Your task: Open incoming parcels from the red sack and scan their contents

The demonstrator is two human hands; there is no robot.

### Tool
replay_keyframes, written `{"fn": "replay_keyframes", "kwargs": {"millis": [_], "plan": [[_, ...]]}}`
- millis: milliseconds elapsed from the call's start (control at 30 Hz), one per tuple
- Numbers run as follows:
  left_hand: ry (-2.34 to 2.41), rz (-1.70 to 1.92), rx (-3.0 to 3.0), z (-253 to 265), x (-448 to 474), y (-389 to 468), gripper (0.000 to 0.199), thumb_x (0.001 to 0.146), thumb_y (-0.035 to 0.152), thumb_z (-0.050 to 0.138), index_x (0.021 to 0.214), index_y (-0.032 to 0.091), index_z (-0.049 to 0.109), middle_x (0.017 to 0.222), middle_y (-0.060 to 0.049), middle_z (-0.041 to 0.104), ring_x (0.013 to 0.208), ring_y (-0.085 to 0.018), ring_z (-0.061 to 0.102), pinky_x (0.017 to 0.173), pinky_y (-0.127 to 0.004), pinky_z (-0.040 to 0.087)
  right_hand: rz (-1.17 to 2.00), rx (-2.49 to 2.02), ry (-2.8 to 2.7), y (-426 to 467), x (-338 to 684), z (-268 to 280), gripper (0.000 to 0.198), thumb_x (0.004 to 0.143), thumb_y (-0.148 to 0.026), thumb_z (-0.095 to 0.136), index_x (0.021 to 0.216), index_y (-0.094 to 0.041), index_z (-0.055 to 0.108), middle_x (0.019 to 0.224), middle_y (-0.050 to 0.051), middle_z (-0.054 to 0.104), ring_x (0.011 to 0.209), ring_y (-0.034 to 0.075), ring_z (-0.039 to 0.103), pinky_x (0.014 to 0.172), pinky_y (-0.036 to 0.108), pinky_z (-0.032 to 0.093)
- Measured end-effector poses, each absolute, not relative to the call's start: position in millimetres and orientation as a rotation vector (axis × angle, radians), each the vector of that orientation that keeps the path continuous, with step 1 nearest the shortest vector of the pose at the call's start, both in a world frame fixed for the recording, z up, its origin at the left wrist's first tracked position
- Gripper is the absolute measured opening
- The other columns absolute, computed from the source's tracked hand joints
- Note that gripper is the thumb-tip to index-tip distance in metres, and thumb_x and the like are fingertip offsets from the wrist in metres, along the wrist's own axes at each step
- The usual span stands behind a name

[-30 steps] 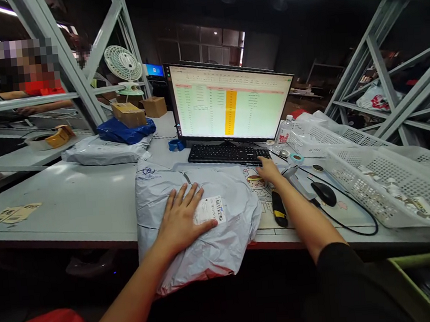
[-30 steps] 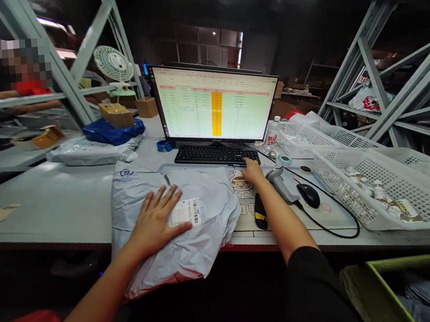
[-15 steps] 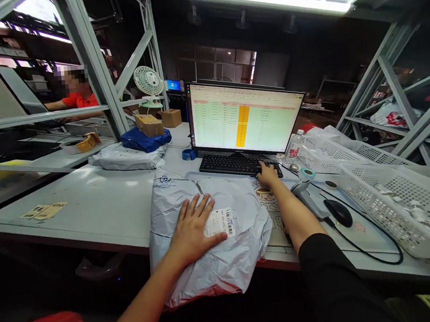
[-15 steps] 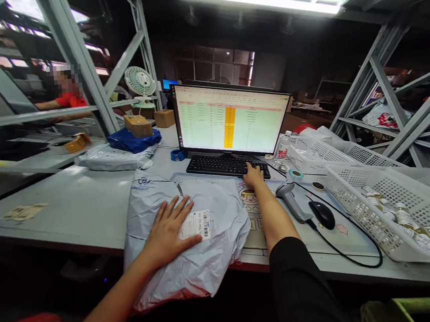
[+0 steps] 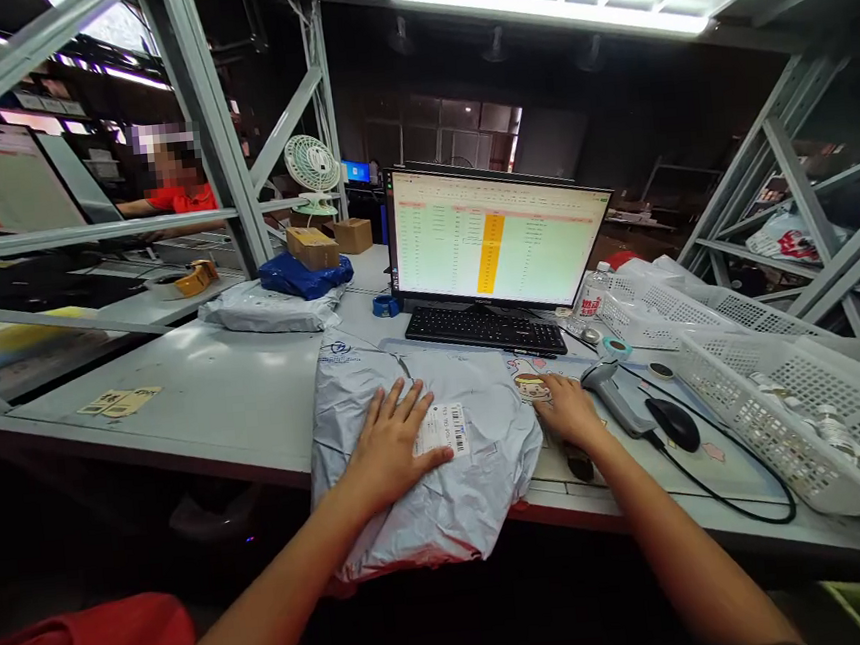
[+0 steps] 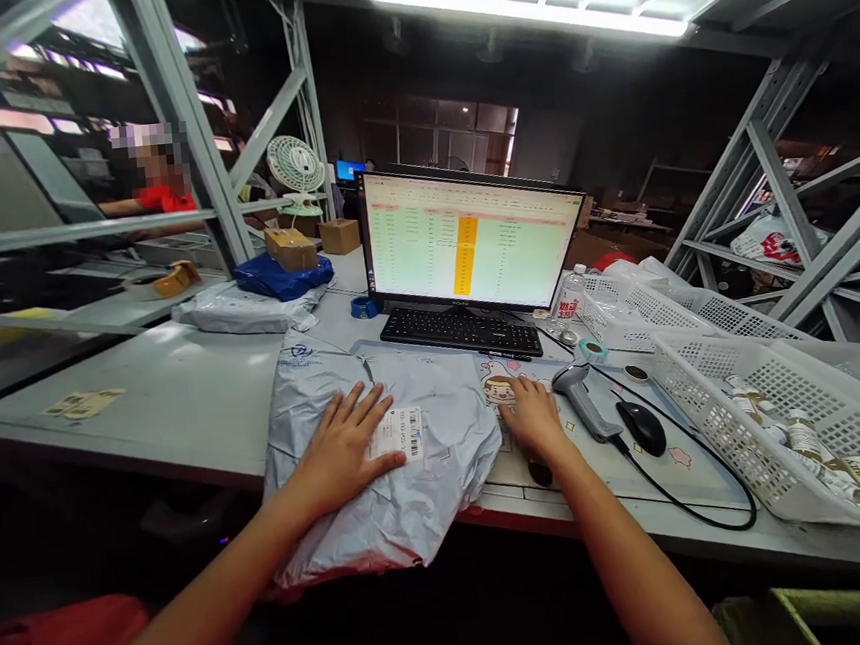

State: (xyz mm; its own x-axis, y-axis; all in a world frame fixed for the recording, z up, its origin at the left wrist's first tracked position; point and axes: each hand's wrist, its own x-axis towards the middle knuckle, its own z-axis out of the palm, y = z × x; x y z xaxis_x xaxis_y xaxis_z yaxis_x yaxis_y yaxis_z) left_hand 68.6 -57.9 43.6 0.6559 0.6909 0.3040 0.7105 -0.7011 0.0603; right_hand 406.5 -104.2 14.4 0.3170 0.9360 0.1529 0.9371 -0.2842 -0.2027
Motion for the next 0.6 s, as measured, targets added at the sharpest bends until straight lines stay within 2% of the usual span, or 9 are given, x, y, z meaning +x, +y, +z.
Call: {"fn": "replay_keyframes", "kwargs": {"millis": [67, 133, 167, 233, 300, 367, 433, 500, 600], "plan": [[-1.110, -0.420, -2.841, 45, 75, -90, 0.079, 0.096, 0.066, 0.062, 0.161, 0.022, 0.050, 0.171, -0.013, 0.037, 0.163, -0.040, 0.024, 0.133, -0.064, 0.018, -0.021, -2.404, -1.608, -139, 414, -7, 0.058, 0.102, -0.040, 0.057, 0.155, -0.018, 0.052, 0.162, 0.018, 0.048, 0.148, 0.041, 0.045, 0.119, 0.055, 0.041], [-0.996, -0.300, -2.924, 40, 81, -120, 0.100, 0.081, 0.073, 0.076, 0.165, 0.028, 0.045, 0.174, -0.011, 0.029, 0.162, -0.046, 0.018, 0.131, -0.071, 0.014, 0.016, -2.392, -1.535, -164, 421, -24, 0.062, 0.101, -0.042, 0.055, 0.156, -0.016, 0.050, 0.158, 0.018, 0.052, 0.144, 0.038, 0.050, 0.119, 0.052, 0.043], [-0.959, -0.230, -2.947, 37, 82, -131, 0.112, 0.071, 0.070, 0.087, 0.166, 0.032, 0.042, 0.176, -0.010, 0.025, 0.162, -0.050, 0.015, 0.129, -0.075, 0.012, 0.036, -2.351, -1.508, -172, 423, -30, 0.063, 0.100, -0.042, 0.054, 0.157, -0.014, 0.050, 0.155, 0.018, 0.055, 0.142, 0.036, 0.053, 0.119, 0.049, 0.043], [-0.986, -0.149, -2.907, 32, 79, -138, 0.116, 0.065, 0.043, 0.097, 0.166, 0.041, 0.039, 0.177, -0.007, 0.020, 0.161, -0.054, 0.011, 0.125, -0.081, 0.010, 0.049, -2.249, -1.445, -180, 426, -38, 0.065, 0.098, -0.043, 0.053, 0.155, -0.012, 0.051, 0.152, 0.018, 0.059, 0.138, 0.034, 0.057, 0.120, 0.046, 0.043], [-1.106, -0.163, -2.812, 36, 65, -127, 0.100, 0.076, 0.012, 0.081, 0.163, 0.045, 0.043, 0.176, -0.003, 0.027, 0.162, -0.048, 0.019, 0.127, -0.075, 0.018, 0.053, -2.153, -1.349, -181, 427, -43, 0.066, 0.093, -0.044, 0.053, 0.150, -0.009, 0.056, 0.148, 0.019, 0.062, 0.136, 0.034, 0.059, 0.120, 0.048, 0.044], [-1.239, -0.212, -2.766, 52, 44, -104, 0.088, 0.080, -0.002, 0.058, 0.159, 0.036, 0.053, 0.169, -0.005, 0.042, 0.158, -0.038, 0.036, 0.127, -0.058, 0.033, 0.074, -2.046, -1.250, -180, 427, -46, 0.068, 0.088, -0.046, 0.055, 0.145, -0.008, 0.062, 0.143, 0.020, 0.065, 0.133, 0.035, 0.062, 0.119, 0.051, 0.045], [-1.388, -0.271, -2.766, 78, 20, -78, 0.070, 0.082, 0.000, 0.050, 0.145, 0.024, 0.067, 0.151, -0.009, 0.064, 0.143, -0.031, 0.058, 0.114, -0.040, 0.049, 0.095, -1.921, -1.154, -180, 428, -48, 0.070, 0.084, -0.048, 0.058, 0.143, -0.010, 0.064, 0.138, 0.020, 0.069, 0.130, 0.036, 0.064, 0.118, 0.054, 0.045], [-1.544, -0.439, -2.747, 108, -3, -55, 0.042, 0.087, 0.012, 0.054, 0.121, 0.019, 0.077, 0.121, -0.010, 0.079, 0.114, -0.030, 0.073, 0.093, -0.033, 0.055, 0.130, -1.781, -1.062, -183, 429, -49, 0.072, 0.082, -0.050, 0.063, 0.144, -0.013, 0.064, 0.138, 0.018, 0.069, 0.127, 0.035, 0.065, 0.114, 0.055, 0.050], [-1.724, -0.920, -2.546, 143, -24, -27, 0.024, 0.086, 0.024, 0.057, 0.095, 0.012, 0.075, 0.093, -0.009, 0.078, 0.088, -0.024, 0.070, 0.076, -0.027, 0.050, 0.307, -1.542, -0.902, -188, 429, -48, 0.079, 0.081, -0.049, 0.069, 0.151, -0.016, 0.057, 0.147, 0.018, 0.062, 0.112, 0.032, 0.071, 0.084, 0.045, 0.065]]}}
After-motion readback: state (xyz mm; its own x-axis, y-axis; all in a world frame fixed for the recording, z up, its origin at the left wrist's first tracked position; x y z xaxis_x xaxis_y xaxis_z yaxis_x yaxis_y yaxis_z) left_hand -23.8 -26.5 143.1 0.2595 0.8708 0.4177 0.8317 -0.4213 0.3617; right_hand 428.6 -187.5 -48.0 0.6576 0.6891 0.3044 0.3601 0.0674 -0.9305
